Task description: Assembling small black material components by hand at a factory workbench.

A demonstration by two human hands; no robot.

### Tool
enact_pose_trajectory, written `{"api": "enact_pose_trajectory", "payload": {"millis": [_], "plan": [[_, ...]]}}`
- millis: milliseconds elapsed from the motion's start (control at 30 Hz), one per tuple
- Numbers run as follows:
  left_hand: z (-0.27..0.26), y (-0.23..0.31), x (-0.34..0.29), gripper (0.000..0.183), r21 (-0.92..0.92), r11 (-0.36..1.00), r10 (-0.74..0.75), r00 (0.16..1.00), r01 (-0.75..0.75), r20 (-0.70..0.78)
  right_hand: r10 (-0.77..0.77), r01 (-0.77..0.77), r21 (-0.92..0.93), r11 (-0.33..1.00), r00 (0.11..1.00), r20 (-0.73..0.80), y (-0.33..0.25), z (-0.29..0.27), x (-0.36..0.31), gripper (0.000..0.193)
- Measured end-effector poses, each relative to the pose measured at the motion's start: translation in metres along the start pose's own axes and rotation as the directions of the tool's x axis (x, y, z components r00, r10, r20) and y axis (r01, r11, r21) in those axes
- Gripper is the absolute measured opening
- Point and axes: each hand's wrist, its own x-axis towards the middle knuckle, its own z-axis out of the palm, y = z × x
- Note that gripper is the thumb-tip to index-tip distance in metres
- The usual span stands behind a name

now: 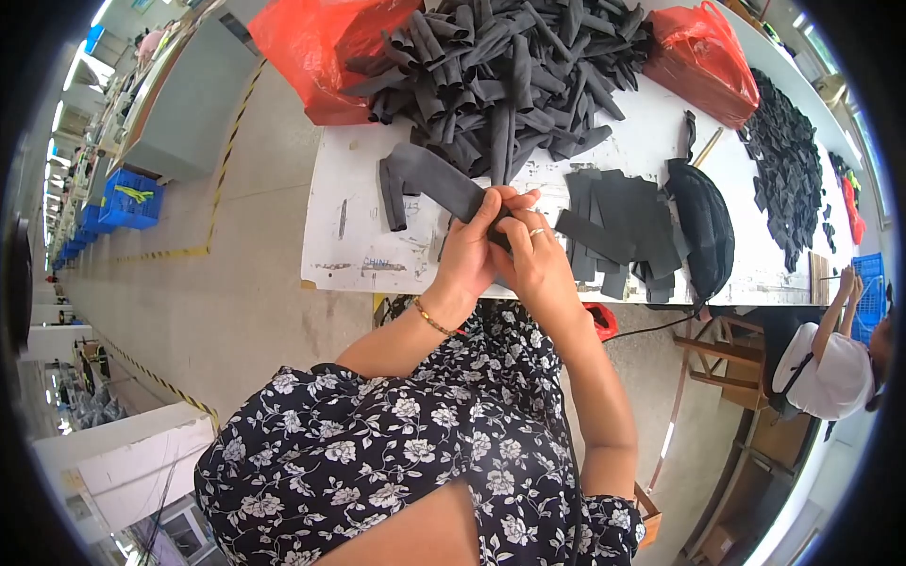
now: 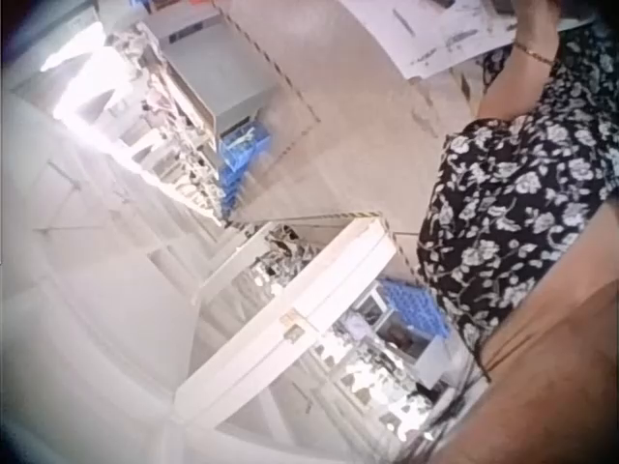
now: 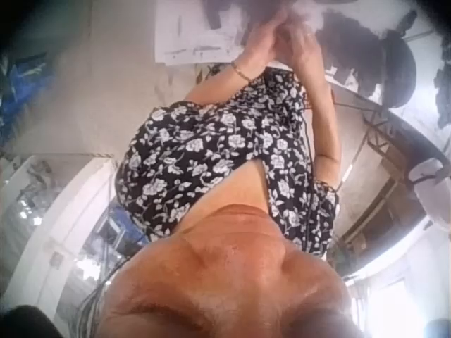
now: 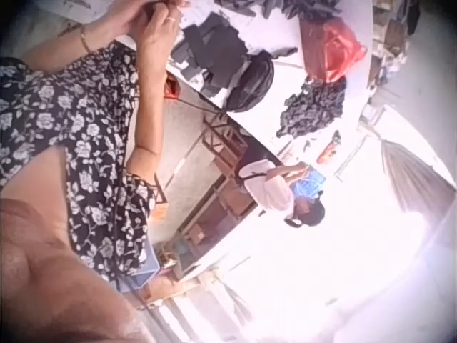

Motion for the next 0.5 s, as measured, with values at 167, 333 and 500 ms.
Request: {"api": "enact_pose_trajectory", "payload": {"millis": [167,333,500], "plan": [[-0.004,0.01,0.001,0.028,0.069,0.997,-0.032,0.997,0.036,-0.065,0.006,-0.002,-0.088,0.996,0.999,0.05,0.005,-0.002,-0.011,0.044],[0.003,0.037,0.018,0.031,-0.073,0.989,0.114,0.981,-0.127,-0.156,-0.044,0.044,-0.018,0.999,0.998,0.033,0.018,-0.011,-0.01,0.031],[0.008,0.025,0.018,0.03,-0.05,0.982,0.177,0.98,-0.182,-0.087,-0.035,0.04,0.067,0.997,0.997,-0.075,0.017,-0.007,0.002,0.02]]}}
